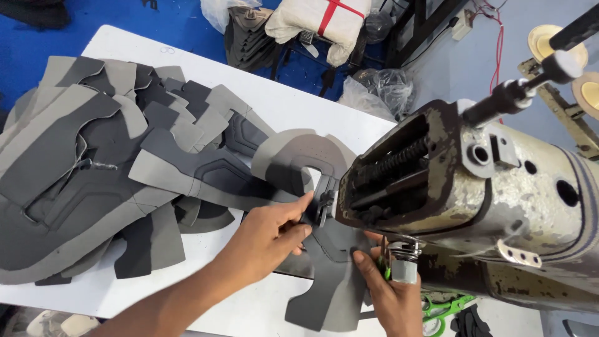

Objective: The person sews gray shoe parts using a sewing machine, guiding each piece under the needle and trimming excess thread with scissors. The person repeats this process for multiple shoe parts, stacking the finished pieces on the table.

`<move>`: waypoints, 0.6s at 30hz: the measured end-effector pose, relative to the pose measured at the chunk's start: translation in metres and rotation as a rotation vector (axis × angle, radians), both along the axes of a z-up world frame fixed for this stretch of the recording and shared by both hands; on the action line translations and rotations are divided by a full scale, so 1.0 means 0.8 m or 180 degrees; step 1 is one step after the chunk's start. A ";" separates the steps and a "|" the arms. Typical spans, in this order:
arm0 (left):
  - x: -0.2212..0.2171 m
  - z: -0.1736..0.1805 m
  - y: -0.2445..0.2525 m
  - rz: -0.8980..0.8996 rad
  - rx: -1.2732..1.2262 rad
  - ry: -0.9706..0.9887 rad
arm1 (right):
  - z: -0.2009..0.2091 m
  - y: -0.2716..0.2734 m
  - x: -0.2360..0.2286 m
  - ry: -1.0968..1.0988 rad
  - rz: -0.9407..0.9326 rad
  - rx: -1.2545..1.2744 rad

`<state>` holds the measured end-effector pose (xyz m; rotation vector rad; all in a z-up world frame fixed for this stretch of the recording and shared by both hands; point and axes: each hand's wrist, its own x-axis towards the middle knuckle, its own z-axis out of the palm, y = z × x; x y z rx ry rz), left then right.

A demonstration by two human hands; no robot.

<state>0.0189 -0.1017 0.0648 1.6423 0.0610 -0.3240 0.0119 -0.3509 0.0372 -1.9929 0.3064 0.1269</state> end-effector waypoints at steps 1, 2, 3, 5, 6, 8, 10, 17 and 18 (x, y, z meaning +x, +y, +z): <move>0.005 0.006 0.002 -0.0077 0.0131 -0.0019 | -0.003 -0.001 -0.001 -0.0048 0.0036 0.0132; 0.014 0.010 0.005 -0.0077 0.0126 -0.0027 | -0.009 0.001 -0.006 -0.0056 0.0036 0.0128; 0.022 0.014 0.009 -0.0253 0.0244 -0.0061 | -0.015 0.002 -0.011 -0.0008 0.0071 0.0254; 0.039 0.016 0.016 -0.0423 0.0361 -0.0108 | -0.025 0.010 -0.023 0.0029 0.0111 0.0379; 0.049 0.013 0.019 -0.0628 0.0325 -0.0155 | -0.030 0.016 -0.029 -0.0169 0.0135 0.0533; 0.060 0.007 0.022 -0.0832 0.0301 -0.0202 | -0.043 0.023 -0.041 -0.0368 0.0164 0.0697; 0.066 0.003 0.022 -0.0941 0.0165 -0.0214 | -0.059 0.027 -0.045 -0.0219 -0.0085 0.1052; -0.014 0.018 0.000 -0.0123 0.0809 -0.0384 | -0.060 0.041 -0.047 -0.0487 -0.0153 0.0965; -0.018 0.015 0.000 -0.0167 0.0810 -0.0292 | -0.051 0.044 -0.044 -0.0321 -0.0227 0.0963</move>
